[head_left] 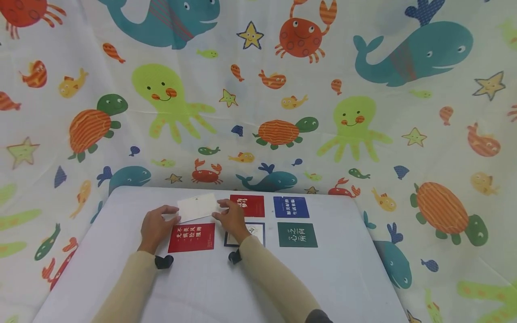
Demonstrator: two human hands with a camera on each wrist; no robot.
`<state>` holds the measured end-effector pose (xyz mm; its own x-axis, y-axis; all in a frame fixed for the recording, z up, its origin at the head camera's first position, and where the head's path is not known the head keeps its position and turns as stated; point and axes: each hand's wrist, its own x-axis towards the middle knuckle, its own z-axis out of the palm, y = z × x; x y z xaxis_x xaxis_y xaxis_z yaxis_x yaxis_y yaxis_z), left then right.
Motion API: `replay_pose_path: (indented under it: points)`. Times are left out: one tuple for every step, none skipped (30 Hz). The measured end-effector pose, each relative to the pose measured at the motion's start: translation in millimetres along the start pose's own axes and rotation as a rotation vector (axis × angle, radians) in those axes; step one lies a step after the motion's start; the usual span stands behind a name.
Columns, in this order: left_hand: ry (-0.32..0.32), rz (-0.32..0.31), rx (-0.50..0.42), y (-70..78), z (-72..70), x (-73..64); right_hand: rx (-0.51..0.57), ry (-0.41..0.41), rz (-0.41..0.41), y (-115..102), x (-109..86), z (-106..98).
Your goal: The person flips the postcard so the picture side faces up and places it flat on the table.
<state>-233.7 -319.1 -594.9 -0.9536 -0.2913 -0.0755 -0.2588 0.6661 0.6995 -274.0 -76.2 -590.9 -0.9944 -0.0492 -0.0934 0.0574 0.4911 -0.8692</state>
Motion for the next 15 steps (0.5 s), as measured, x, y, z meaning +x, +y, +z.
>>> replay_pose_path:
  points:
    - [-0.003,-0.005,0.000,1.0,0.3,1.5,-0.008,0.000,0.006,-0.6,1.4,0.3]
    - [-0.003,-0.004,0.004,1.6,0.9,3.2,-0.017,0.000,0.011,-1.3,2.9,0.8]
    - [-0.005,-0.006,0.006,2.1,1.3,4.6,-0.025,0.001,0.013,-1.3,4.8,1.6]
    - [-0.005,-0.007,0.007,2.8,1.7,5.5,-0.034,-0.001,0.017,-1.3,7.0,2.2]
    - [-0.005,-0.008,0.009,3.1,2.2,6.7,-0.043,-0.001,0.023,-1.6,8.8,2.9]
    - [-0.005,-0.010,0.009,3.4,2.6,7.9,-0.053,-0.001,0.030,-2.3,10.6,3.5]
    - [-0.007,-0.013,0.009,3.4,2.7,8.9,-0.059,-0.001,0.035,-3.0,12.2,3.9]
    - [-0.008,-0.014,0.009,3.2,2.9,9.9,-0.061,-0.001,0.039,-3.7,13.5,4.1]
    - [-0.010,-0.017,0.008,3.3,3.2,10.9,-0.063,-0.003,0.045,-4.7,14.8,4.0]
    - [-0.011,-0.020,0.007,3.3,3.5,12.1,-0.061,-0.005,0.054,-6.3,15.5,3.7]
    - [-0.012,-0.022,0.007,3.3,3.7,13.2,-0.059,-0.007,0.060,-7.9,16.0,3.3]
    - [-0.013,-0.025,0.003,3.5,3.9,14.2,-0.054,-0.009,0.064,-9.2,16.5,3.0]
    - [-0.015,-0.029,-0.001,3.7,3.9,15.0,-0.049,-0.013,0.070,-10.3,17.1,2.7]
    - [-0.017,-0.033,-0.003,3.9,4.3,16.2,-0.045,-0.017,0.078,-10.9,17.8,2.6]
    - [-0.020,-0.041,-0.008,4.2,4.8,17.3,-0.046,-0.023,0.083,-11.2,18.7,2.8]
